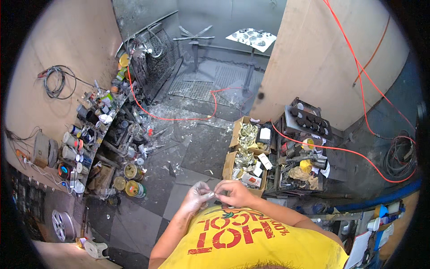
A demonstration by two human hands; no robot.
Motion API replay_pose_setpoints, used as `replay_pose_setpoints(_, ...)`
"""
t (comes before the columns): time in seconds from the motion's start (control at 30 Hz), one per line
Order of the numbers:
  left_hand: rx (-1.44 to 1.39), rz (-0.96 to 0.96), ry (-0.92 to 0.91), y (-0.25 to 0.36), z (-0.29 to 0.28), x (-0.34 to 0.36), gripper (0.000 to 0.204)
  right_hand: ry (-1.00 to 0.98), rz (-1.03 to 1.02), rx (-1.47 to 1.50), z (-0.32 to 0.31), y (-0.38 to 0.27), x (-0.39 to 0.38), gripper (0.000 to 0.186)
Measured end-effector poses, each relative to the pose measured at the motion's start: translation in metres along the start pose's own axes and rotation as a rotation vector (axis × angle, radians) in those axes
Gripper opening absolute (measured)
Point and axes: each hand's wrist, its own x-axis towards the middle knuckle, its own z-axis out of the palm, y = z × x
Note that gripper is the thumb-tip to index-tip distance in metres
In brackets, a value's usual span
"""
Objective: Preparing and mixing paint and body filler, then setting up a spray gun in an auto body shop.
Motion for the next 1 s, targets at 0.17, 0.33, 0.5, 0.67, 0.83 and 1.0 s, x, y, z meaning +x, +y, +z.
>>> replay_pose_setpoints(0.17,0.336,0.298,0.066,-0.010,0.012,0.002,0.015,0.140,0.155,0.007,0.011,0.010,-0.009,0.013)
replay_pose_setpoints(0.33,0.868,0.817,0.192,-0.015,0.016,0.008,0.008,0.168,0.277,-0.109,0.011,0.013,-0.011,0.014)
replay_pose_setpoints(0.5,0.032,-0.107,-0.025,-0.014,0.006,0.004,0.013,0.147,0.079,-0.156,0.005,0.009,-0.011,0.019)
replay_pose_setpoints(0.67,-0.205,-0.012,0.005,-0.016,0.018,0.006,0.016,0.165,-0.050,-0.243,0.004,0.007,-0.009,0.024)
replay_pose_setpoints(0.83,-0.314,-0.012,-0.059,-0.014,0.024,0.008,0.018,0.262,-0.028,-0.302,0.005,0.008,-0.009,0.022)
replay_pose_setpoints(1.0,0.228,0.319,0.095,-0.018,0.027,0.009,0.015,0.286,0.143,-0.302,0.001,0.001,-0.013,0.019)
